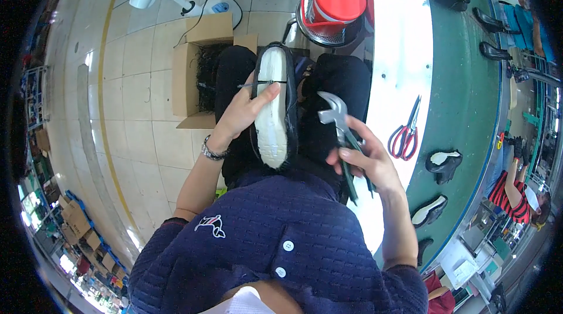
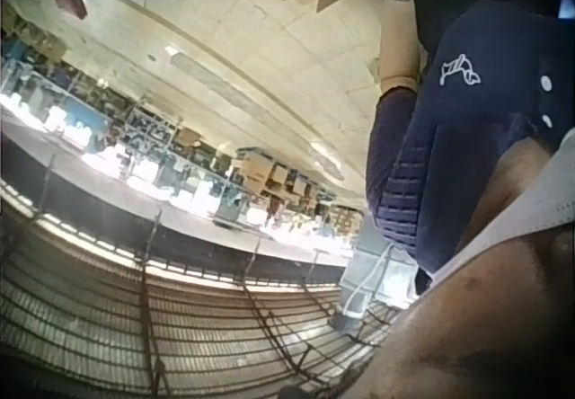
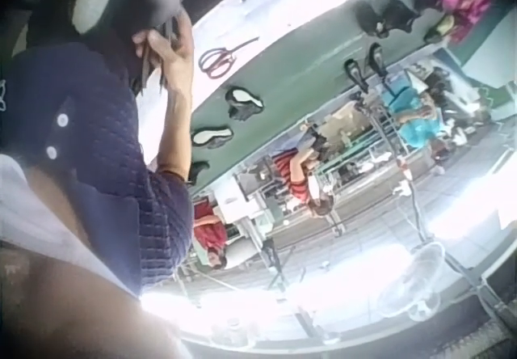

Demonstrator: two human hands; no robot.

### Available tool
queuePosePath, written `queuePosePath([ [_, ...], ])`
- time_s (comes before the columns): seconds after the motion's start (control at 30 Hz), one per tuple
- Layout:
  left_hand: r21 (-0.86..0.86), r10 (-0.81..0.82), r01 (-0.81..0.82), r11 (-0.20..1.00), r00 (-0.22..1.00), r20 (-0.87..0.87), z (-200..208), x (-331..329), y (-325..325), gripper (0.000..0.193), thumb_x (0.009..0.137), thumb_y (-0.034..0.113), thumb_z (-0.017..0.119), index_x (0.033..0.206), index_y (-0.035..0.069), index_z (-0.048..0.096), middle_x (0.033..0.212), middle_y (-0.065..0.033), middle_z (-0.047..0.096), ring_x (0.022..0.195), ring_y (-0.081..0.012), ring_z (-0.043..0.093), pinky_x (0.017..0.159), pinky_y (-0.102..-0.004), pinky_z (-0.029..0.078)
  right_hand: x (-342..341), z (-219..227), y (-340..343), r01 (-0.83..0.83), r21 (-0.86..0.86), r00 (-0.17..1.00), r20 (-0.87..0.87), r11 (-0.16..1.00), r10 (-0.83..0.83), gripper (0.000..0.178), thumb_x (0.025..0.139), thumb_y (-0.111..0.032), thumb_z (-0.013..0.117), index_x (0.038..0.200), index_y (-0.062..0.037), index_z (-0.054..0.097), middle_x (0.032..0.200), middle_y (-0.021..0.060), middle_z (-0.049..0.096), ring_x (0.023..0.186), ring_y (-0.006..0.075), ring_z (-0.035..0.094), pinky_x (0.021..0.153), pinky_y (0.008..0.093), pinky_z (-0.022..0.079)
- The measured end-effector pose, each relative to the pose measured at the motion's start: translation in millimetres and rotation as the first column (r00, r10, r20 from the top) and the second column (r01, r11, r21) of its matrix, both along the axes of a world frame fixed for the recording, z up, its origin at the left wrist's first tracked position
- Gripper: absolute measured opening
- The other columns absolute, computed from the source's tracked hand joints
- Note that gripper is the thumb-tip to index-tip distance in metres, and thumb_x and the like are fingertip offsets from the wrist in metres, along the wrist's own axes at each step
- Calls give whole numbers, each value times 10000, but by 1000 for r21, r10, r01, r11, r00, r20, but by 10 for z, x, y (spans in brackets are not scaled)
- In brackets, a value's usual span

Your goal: Trimming excess material and inspecting the assembly of shoes on a production line.

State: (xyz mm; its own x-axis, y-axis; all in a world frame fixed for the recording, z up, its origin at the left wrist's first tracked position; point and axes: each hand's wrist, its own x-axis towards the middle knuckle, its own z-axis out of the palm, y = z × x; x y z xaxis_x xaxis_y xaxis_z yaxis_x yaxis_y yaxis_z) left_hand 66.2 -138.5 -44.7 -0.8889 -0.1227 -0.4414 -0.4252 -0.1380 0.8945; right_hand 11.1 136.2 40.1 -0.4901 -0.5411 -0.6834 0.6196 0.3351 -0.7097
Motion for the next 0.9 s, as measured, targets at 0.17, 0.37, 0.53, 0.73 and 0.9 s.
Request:
queuePosePath([
  [0.17, -544, -49, -175, 821, 927, -372, 18, -135, -99, 767, 806, 403, 719, 1344, -57, 423, 1311, -266, 491, 1198, -345, 519, 1002, -360, 414, -346, 106, -785, -110, -99, 991, 66, 989, 116, 734, 909, -64, 543, 1517, -132, 138, 1018, 164, 651, 901, 213, 638, 672, 245, 468],
  [0.37, -416, 158, -326, 849, 908, -389, 20, -363, -128, 272, 794, 125, 689, 1035, 0, 676, 1044, -150, 669, 907, -268, 658, 763, -320, 501, -628, 20, -1040, -124, -53, 967, 217, 991, 133, 698, 971, -142, 510, 1522, -138, 81, 1018, 139, 633, 933, 210, 626, 782, 307, 513],
  [0.53, -356, 193, -357, 864, 886, -421, 22, -359, -118, 214, 812, 67, 652, 1013, 2, 688, 975, -152, 690, 862, -250, 678, 761, -288, 514, -526, -138, -998, -294, 19, 948, -124, 956, 294, 650, 993, -105, 458, 1519, -99, 76, 785, 38, 503, 685, 111, 550, 606, 274, 509],
  [0.73, 231, 334, -302, 925, 936, -113, -7, -436, -126, 259, 883, 124, 650, 1114, 9, 672, 1037, -63, 678, 907, -91, 615, 824, -221, 463, -418, -326, -934, -307, 85, 871, -375, 948, 316, 624, 988, -81, 455, 1513, -84, 118, 740, 56, 530, 627, 121, 555, 599, 286, 495],
  [0.9, 252, 328, -305, 918, 943, -53, -39, -507, -148, 308, 893, 167, 661, 1148, -7, 653, 980, -36, 675, 879, -63, 586, 823, -208, 440, -629, -64, -913, -463, 242, 773, -360, 853, 522, 615, 979, -85, 475, 1508, -123, 163, 685, 43, 540, 607, 123, 572, 610, 299, 502],
])
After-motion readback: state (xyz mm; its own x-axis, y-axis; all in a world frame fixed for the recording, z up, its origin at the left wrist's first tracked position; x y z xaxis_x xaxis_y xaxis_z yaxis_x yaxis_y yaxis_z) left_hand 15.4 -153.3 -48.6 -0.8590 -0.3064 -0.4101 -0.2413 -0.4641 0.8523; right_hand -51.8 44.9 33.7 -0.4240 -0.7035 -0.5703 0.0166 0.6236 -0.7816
